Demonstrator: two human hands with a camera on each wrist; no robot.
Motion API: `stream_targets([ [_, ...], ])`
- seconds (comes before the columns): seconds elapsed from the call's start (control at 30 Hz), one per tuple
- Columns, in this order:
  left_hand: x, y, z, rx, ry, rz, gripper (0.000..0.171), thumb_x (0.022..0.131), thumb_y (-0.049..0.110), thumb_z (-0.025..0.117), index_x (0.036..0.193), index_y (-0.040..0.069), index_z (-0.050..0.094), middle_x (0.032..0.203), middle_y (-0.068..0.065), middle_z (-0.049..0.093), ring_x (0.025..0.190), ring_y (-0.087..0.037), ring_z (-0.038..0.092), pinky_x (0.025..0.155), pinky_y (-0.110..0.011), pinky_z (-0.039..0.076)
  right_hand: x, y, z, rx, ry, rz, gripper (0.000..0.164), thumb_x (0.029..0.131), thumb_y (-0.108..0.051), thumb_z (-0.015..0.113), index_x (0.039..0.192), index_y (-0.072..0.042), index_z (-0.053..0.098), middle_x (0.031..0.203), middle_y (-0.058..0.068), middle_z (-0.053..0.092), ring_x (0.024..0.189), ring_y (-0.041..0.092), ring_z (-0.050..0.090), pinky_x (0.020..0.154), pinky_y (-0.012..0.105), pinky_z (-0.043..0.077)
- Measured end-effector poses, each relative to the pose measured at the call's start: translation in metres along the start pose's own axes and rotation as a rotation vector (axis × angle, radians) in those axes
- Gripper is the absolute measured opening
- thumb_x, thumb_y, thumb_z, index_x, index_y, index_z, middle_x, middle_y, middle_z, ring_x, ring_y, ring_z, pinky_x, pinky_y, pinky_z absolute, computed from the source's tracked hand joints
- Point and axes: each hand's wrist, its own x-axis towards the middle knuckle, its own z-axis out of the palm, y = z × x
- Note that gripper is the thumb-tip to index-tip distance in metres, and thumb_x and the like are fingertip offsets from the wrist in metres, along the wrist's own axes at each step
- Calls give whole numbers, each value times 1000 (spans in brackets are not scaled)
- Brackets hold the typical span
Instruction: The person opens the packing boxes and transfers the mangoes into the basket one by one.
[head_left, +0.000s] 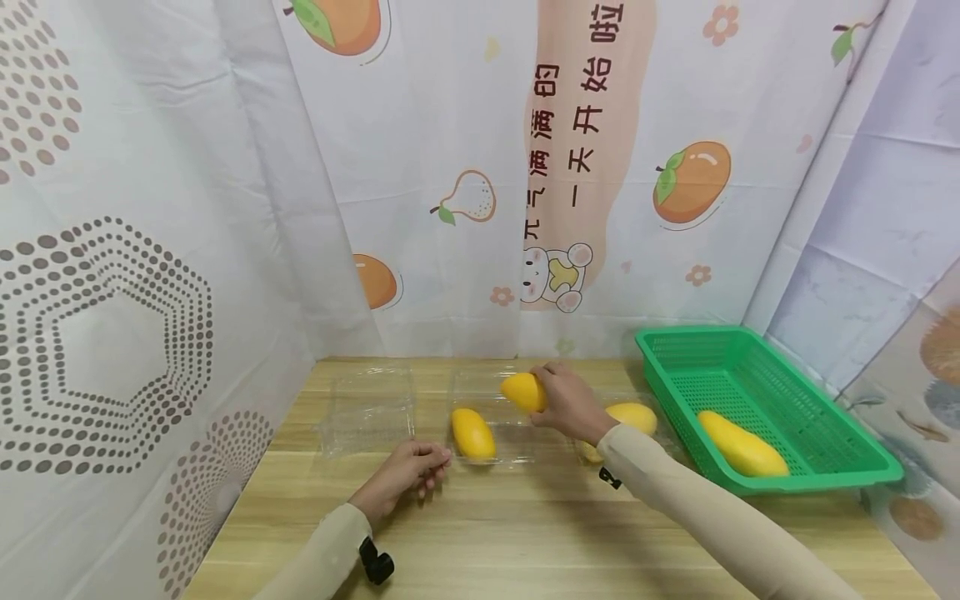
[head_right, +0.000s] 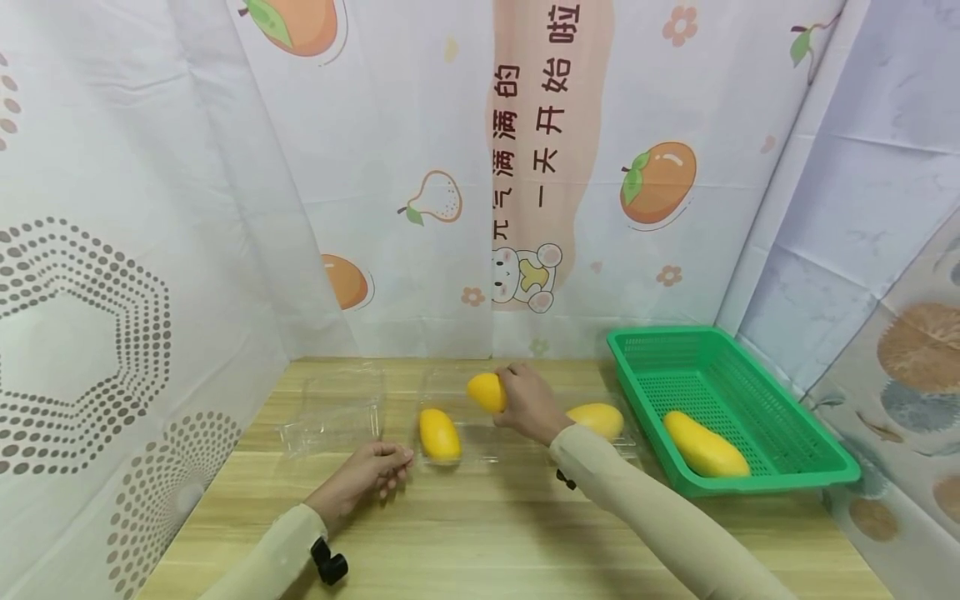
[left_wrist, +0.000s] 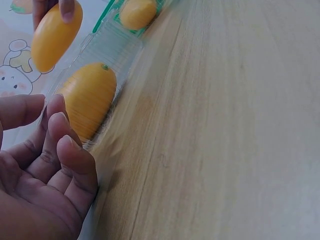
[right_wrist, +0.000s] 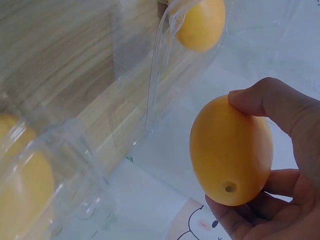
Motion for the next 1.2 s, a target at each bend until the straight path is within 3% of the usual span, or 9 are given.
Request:
stream_targets([
  [1.0, 0, -1, -1, 0, 4, 6, 37, 102, 30, 67, 102, -7, 69, 78, -5, 65, 60, -11, 51, 49, -22, 45, -11, 35, -26, 8, 24, 92, 70, 78, -20, 89, 136, 5, 60, 121, 20, 63, 103, 33, 57, 91, 48, 54],
  [1.2, 0, -1, -1, -4, 2, 1, 38, 101, 31, 68, 102, -7, 69, 78, -6, 65, 60, -11, 51, 49, -22, 45, -13, 41, -33, 7, 47, 108, 64, 78, -16, 88, 133, 5, 62, 120, 21, 63, 101, 34, 57, 89, 49, 54],
])
